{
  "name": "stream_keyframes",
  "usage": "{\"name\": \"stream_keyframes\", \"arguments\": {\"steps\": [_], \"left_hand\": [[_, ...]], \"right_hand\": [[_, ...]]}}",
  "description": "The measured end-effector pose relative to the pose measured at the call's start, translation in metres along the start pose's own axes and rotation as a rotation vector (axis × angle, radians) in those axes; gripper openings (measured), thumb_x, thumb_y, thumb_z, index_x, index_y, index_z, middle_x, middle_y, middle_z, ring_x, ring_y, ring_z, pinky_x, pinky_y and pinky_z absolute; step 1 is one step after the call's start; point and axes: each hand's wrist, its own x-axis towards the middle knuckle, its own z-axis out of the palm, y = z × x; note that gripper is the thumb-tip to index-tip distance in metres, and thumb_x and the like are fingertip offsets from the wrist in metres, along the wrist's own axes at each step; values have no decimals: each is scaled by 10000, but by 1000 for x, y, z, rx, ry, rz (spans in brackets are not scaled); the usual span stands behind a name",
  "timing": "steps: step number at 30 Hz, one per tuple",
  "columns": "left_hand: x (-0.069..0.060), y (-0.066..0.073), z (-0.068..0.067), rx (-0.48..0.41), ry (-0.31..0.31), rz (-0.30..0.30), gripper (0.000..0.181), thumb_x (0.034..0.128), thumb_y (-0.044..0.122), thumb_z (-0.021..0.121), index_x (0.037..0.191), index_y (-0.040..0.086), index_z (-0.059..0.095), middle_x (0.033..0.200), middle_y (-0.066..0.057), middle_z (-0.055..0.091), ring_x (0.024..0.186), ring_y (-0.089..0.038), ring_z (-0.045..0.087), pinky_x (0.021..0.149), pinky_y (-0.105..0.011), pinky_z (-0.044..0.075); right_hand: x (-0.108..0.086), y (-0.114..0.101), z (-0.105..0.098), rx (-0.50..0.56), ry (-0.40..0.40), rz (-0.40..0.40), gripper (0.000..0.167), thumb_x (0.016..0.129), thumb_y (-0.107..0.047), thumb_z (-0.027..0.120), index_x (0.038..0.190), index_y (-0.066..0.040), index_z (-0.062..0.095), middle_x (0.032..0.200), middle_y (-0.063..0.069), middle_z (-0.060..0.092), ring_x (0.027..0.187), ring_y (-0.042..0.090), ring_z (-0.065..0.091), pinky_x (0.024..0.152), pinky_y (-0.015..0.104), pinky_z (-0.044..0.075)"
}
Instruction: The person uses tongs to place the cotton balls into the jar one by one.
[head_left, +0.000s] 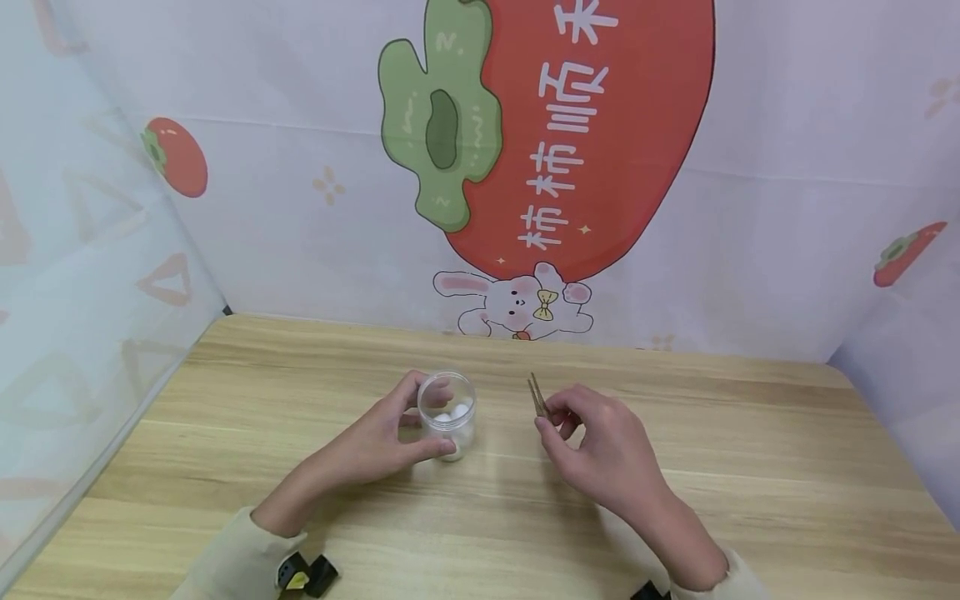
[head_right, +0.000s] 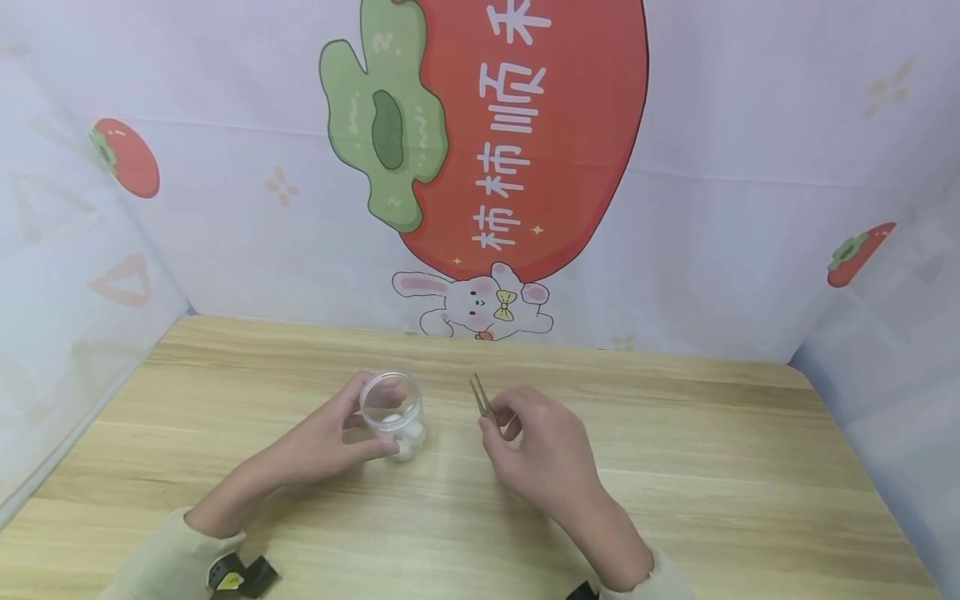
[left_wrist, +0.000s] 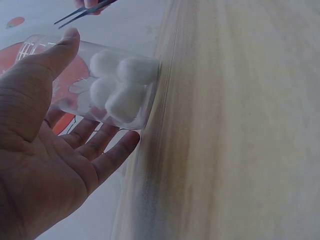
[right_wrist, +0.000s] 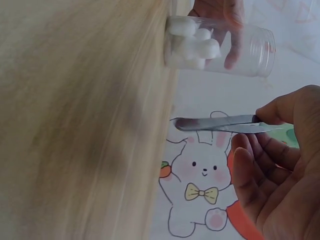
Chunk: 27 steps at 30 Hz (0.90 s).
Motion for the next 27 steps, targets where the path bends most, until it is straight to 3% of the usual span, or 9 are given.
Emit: {"name": "stream_keyframes", "arguments": {"steps": [8, 18, 22, 27], "left_hand": [[0, 0, 0, -3, -3, -3, 603, 889, 435, 858, 1311, 252, 468, 1530, -15, 591, 1423, -298, 592, 1190, -553, 505], [1, 0, 1, 9, -1, 5, 599, 888, 446, 857, 1299, 242, 472, 1515, 5, 601, 1417, -267, 597, 1185, -537, 514], [1, 2, 1, 6, -1, -7, 597, 890, 433, 858, 1313, 258, 474, 1509, -3, 599, 1382, -302, 621, 1178, -538, 518], [0, 2, 1, 1, -1, -15, 602, 888, 432, 860, 1318, 265, 473, 1509, -12, 596, 1371, -321, 628, 1174, -536, 522]], "right_hand": [[-2, 5, 7, 59, -103, 143, 41, 920, -171, 792, 952, -153, 774, 798, -130, 711, 714, -16, 649, 651, 198, 531], [1, 16, 17, 220, -234, 365, 64, 960, -151, 757, 997, -100, 748, 796, -29, 715, 692, 61, 632, 665, 182, 520], [0, 24, 19, 195, -257, 409, 142, 960, -173, 753, 1059, -72, 740, 797, -28, 729, 674, 69, 626, 642, 193, 510], [-1, 28, 19, 100, -286, 453, 394, 940, -207, 769, 1284, -42, 671, 783, -50, 737, 655, 65, 628, 623, 245, 512]]}}
